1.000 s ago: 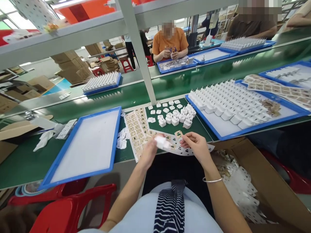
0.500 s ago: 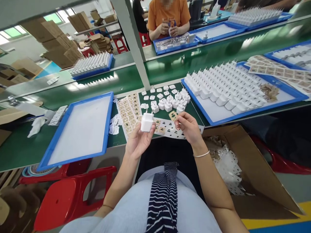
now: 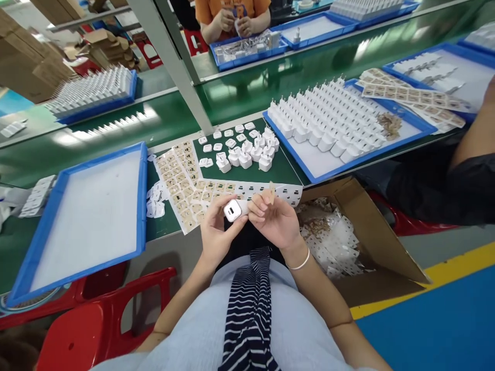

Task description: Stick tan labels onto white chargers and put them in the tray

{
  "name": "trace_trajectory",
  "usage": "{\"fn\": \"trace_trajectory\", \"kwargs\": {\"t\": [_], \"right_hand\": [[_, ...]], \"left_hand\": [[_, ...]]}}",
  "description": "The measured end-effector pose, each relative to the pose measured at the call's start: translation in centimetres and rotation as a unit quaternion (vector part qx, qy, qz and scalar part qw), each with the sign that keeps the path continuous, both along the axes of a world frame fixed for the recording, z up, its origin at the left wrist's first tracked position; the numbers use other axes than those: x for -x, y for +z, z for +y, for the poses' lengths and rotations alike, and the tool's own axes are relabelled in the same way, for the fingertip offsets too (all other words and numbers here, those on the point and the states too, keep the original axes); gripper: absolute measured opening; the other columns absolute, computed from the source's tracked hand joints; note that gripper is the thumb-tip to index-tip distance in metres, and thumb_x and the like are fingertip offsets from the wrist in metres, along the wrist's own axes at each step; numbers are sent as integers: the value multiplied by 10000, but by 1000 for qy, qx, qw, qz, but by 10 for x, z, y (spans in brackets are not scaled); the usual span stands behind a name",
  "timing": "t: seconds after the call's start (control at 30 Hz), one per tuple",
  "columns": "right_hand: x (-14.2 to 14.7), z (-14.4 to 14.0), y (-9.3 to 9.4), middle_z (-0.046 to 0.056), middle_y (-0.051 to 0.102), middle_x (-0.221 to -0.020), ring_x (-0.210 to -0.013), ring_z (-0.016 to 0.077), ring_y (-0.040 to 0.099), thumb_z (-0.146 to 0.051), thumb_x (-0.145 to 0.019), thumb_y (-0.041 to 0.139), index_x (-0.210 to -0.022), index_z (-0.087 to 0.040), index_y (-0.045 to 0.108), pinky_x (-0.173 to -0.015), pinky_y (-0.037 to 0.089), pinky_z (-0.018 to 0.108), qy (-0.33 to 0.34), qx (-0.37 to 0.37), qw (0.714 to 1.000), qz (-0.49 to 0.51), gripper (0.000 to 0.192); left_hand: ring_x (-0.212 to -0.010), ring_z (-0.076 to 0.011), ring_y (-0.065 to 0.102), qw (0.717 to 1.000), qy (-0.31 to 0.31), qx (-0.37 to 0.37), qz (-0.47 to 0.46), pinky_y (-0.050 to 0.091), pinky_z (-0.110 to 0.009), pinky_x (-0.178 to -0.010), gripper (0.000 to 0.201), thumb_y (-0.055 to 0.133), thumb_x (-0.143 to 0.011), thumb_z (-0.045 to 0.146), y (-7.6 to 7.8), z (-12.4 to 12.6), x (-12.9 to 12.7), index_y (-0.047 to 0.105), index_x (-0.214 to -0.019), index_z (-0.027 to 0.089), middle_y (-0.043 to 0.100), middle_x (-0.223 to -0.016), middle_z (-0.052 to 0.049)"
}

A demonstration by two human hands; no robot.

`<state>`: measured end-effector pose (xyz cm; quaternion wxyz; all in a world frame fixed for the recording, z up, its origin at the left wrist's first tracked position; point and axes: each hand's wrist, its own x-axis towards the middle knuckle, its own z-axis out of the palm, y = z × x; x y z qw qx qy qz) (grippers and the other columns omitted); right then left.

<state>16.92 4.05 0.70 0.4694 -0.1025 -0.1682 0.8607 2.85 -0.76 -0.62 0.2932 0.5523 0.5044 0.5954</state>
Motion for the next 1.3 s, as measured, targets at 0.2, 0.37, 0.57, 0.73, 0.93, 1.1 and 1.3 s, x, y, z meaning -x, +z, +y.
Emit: {"fn": "trace_trajectory", "kwargs": {"t": [0.2, 0.37, 0.57, 0.73, 0.93, 1.1, 1.3], "right_hand": [[-3, -4, 3, -45, 351, -612, -569, 82, 326, -337, -765, 824, -609, -181, 531, -520, 428, 154, 35, -11, 999, -26, 366], [-28, -7, 19, 7, 529, -622, -584, 114, 468, -269, -852, 741, -657, -179, 674, -467, 418, 204, 3, -148, 979, -142, 225], [-38, -23, 41, 20, 622, -651, -626, 133, 575, -201, -904, 707, -734, -174, 724, -569, 476, 259, -52, -237, 939, -243, 173], [-37, -28, 47, 17, 631, -685, -661, 133, 571, -210, -883, 742, -724, -183, 710, -604, 458, 269, -6, -258, 913, -316, 165], [-30, -25, 64, 0, 575, -643, -606, 112, 507, -289, -835, 791, -663, -174, 681, -541, 399, 257, 62, -209, 900, -377, 234], [-24, -25, 70, -16, 550, -595, -565, 101, 481, -246, -819, 786, -631, -182, 652, -508, 390, 245, 57, -207, 901, -376, 239], [-25, -39, 66, 6, 609, -668, -630, 124, 561, -231, -863, 757, -693, -192, 669, -544, 439, 256, 13, -222, 887, -405, 195]], "left_hand": [[-1063, -204, 675, 988, -106, -14, -113, 525, -370, -968, 326, 764, -868, 286, 0, 1, 10, 634, -1164, 245, 649, -1139, -61], [-1003, -208, 601, 978, -202, 48, -37, 489, -347, -901, 419, 658, -938, 422, 3, -8, 33, 579, -1314, 256, 636, -1125, -83], [-1124, -246, 526, 956, -289, 45, -36, 452, -385, -963, 544, 625, -939, 456, 10, -17, 39, 451, -1425, 285, 538, -1255, -100], [-1050, -239, 575, 925, -358, 49, -118, 472, -367, -902, 406, 592, -951, 461, 21, -12, 39, 556, -1291, 244, 595, -1161, -96], [-960, -246, 617, 930, -346, 70, -100, 515, -384, -843, 446, 607, -913, 531, 28, -14, 42, 585, -1253, 243, 623, -1067, -97], [-965, -242, 649, 931, -332, 74, -131, 546, -380, -809, 373, 613, -916, 489, 28, -22, 35, 520, -1195, 260, 618, -1049, -85], [-943, -235, 655, 941, -316, 56, -108, 552, -381, -787, 378, 604, -915, 517, 31, -21, 33, 500, -1165, 254, 622, -1044, -83]]}}
